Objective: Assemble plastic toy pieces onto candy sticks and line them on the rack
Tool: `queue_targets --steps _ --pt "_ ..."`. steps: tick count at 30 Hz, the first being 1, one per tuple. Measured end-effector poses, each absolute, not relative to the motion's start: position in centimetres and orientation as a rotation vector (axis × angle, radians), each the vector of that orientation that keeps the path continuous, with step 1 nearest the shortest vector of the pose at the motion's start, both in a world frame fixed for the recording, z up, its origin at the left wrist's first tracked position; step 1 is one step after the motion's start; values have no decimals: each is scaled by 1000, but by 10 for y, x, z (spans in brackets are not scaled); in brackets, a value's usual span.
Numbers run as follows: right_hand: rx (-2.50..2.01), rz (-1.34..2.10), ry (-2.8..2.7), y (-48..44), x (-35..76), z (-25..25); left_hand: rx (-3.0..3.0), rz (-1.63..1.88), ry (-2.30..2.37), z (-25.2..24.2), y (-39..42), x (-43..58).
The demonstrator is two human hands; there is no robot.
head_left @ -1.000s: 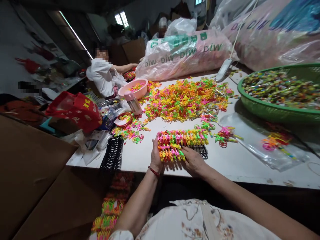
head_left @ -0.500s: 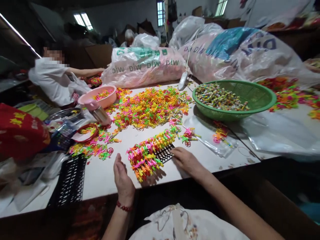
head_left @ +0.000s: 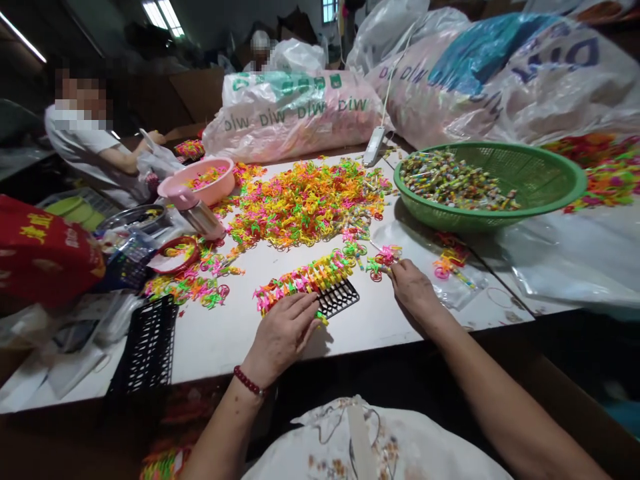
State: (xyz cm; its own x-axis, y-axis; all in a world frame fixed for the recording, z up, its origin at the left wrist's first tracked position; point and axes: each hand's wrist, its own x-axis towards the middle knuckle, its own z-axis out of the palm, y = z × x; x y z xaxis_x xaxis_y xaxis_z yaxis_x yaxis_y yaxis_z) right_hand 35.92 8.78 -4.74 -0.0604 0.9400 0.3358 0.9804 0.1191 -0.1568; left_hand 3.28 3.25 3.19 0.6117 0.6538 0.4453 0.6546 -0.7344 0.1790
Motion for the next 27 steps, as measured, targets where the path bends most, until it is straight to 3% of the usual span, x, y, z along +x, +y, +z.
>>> queue_targets --steps 6,14,20,27 --pt "-1770 82 -1958 62 352 -36 -2809 -772 -1106 32 29 31" --pt "-1461 971 -1744 36 288 -17 -2828 -798 -1128 33 29 31" --pt "-1095 918 -1893 47 243 -21 -2812 -828 -1136 29 30 30" --pt "-1013 999 -1918 53 225 -37 -2833 -846 -1171 29 30 29"
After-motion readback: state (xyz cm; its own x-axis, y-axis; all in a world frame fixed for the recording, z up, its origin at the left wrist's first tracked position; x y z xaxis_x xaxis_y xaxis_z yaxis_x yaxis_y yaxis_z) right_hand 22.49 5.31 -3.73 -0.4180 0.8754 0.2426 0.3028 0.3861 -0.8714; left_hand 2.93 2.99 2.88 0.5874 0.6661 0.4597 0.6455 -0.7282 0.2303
